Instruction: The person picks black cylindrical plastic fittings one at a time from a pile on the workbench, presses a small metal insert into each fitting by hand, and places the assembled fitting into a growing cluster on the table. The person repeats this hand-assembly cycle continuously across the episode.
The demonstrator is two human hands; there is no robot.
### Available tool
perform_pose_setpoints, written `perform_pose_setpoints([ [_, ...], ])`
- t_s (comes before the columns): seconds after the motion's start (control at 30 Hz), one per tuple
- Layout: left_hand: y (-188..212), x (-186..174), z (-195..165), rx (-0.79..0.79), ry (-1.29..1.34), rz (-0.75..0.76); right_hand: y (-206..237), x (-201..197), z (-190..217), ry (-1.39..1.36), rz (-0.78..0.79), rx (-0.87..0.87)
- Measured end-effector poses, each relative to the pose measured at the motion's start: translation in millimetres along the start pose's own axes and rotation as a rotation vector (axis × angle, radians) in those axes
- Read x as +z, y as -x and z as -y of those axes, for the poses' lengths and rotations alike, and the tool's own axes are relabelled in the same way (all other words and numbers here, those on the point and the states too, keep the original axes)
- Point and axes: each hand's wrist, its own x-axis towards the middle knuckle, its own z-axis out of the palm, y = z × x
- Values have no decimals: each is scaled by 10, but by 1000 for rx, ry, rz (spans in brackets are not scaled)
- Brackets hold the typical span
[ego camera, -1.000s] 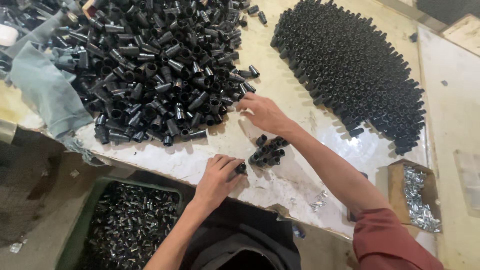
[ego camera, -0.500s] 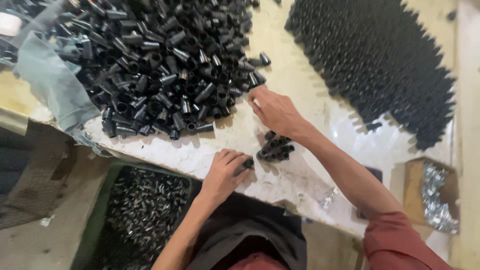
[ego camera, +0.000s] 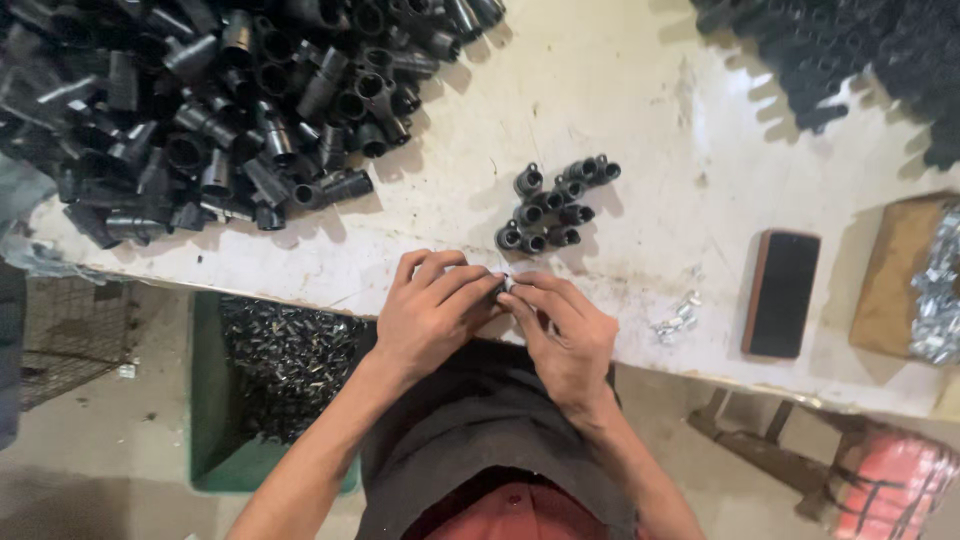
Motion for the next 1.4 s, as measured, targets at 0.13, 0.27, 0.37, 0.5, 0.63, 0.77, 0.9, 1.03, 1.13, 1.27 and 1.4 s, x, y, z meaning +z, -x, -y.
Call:
perform_pose_setpoints([
  [0.13,-2,6,-21,29,-60,-4,-86,-105,-17,94,54,-314],
  [0.27,-17,-20,-57,-10,-18,8,-111,-93,16,92,36,-328],
  [0.37,-16,-29,-42,-16,-22,0,-94,-96,34,110,60,-313],
  [0.5,28,8,-15,-12,-11,35,-94,-167,34,304,208,-310],
  [0.63,61,32,-55,-25,-13,39,-129,-168,57,171,213,-64],
  [0.77,-43,-23,-64,-202,-83,-6,57,-301,65,170,119,410],
  [0.9,-216,-134,31,-351,-214,33,516,-674,-190,503,-12,48],
  [1.03,-217,-281,132,-322,-434,-64,813,-710,-622,475,-19,-50],
  [1.13,-154,-450,258,-328,-758,-52,795,-706,-731,452,-29,-77],
  [1.27,-194,-502,322,-245,-748,42,577,-730,-576,497,8,-213],
  [1.4,-144,-261,-50,-226,-358,8,425,-857,-460,566,64,-336],
])
